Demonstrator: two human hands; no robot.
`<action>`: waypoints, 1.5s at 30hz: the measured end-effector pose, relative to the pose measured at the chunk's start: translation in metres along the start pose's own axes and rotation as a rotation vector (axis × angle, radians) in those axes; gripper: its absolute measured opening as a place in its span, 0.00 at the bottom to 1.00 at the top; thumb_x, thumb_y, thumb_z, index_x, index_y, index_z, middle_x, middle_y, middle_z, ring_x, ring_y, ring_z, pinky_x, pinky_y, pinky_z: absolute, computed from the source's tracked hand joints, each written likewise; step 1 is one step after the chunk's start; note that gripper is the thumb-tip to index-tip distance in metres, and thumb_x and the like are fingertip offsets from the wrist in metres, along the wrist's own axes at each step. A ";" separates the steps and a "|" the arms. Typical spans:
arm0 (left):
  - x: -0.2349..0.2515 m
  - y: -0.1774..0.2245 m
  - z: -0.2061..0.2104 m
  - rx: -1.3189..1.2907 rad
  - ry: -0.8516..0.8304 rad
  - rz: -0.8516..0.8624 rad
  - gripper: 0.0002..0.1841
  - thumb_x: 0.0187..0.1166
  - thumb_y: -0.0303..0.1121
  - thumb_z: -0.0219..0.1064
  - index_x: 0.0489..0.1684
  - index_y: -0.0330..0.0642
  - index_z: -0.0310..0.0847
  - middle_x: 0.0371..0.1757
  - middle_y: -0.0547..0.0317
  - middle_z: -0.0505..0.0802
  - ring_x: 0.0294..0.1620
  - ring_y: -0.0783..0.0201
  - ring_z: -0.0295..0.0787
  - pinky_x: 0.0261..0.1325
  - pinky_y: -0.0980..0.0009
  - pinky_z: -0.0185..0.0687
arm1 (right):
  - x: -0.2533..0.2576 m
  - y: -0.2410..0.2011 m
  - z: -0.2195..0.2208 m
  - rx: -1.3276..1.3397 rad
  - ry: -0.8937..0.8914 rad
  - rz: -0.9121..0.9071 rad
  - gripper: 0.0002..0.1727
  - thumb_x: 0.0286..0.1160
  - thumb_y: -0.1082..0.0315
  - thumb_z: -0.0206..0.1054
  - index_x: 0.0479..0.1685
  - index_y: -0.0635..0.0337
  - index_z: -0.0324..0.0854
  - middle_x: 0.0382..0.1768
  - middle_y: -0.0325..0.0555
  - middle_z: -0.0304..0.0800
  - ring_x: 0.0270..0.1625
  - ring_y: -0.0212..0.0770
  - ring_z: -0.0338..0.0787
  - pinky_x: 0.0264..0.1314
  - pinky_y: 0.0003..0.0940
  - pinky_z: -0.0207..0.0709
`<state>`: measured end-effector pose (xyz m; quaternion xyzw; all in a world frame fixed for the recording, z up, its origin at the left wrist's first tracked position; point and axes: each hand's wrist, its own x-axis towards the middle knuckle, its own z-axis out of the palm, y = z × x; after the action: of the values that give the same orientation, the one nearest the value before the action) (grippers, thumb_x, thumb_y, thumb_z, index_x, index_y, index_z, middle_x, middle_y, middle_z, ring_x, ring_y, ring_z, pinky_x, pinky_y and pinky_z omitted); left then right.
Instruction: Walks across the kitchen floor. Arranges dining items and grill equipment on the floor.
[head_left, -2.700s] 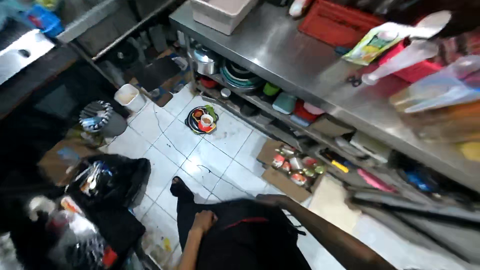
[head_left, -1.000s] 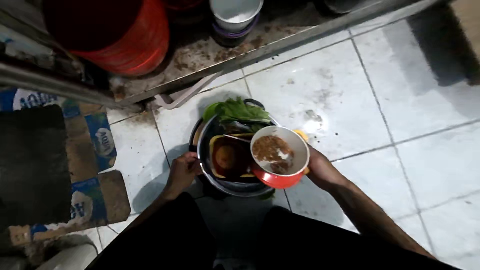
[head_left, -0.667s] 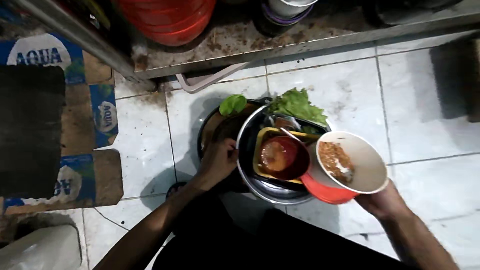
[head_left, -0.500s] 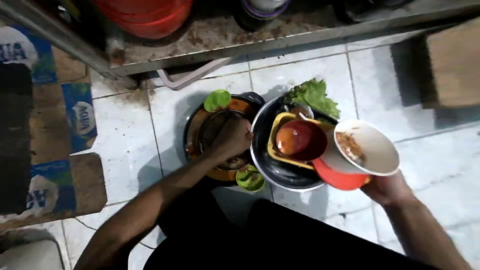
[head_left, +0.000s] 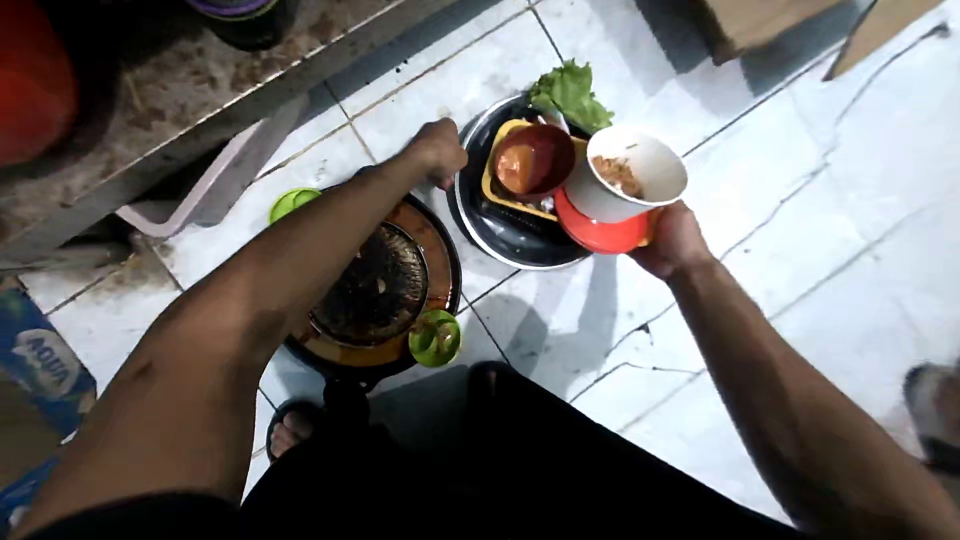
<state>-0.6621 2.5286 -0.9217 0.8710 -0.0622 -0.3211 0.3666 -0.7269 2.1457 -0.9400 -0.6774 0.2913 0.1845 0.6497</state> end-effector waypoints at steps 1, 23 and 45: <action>-0.015 0.023 -0.011 0.108 -0.016 -0.052 0.16 0.86 0.32 0.54 0.51 0.28 0.85 0.43 0.42 0.94 0.36 0.56 0.93 0.40 0.63 0.87 | 0.004 0.003 0.000 0.006 -0.004 0.003 0.28 0.94 0.43 0.31 0.68 0.40 0.75 0.58 0.36 0.89 0.60 0.38 0.89 0.60 0.47 0.84; -0.158 -0.107 -0.050 0.488 0.418 0.112 0.18 0.90 0.38 0.55 0.66 0.38 0.83 0.55 0.37 0.90 0.43 0.41 0.89 0.47 0.41 0.83 | -0.129 0.116 0.027 -0.467 0.017 -0.184 0.18 0.90 0.64 0.51 0.54 0.64 0.86 0.31 0.35 0.84 0.28 0.24 0.79 0.34 0.26 0.78; -0.195 -0.182 -0.018 -0.091 0.444 -0.257 0.17 0.88 0.36 0.64 0.65 0.34 0.83 0.48 0.36 0.91 0.36 0.47 0.87 0.44 0.42 0.82 | -0.178 0.134 0.141 -0.760 -0.500 0.016 0.25 0.89 0.49 0.54 0.41 0.59 0.90 0.31 0.45 0.88 0.35 0.38 0.86 0.44 0.43 0.78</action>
<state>-0.8273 2.7380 -0.9356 0.9035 0.1454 -0.1682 0.3663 -0.9293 2.3142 -0.9443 -0.8004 0.0423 0.4410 0.4038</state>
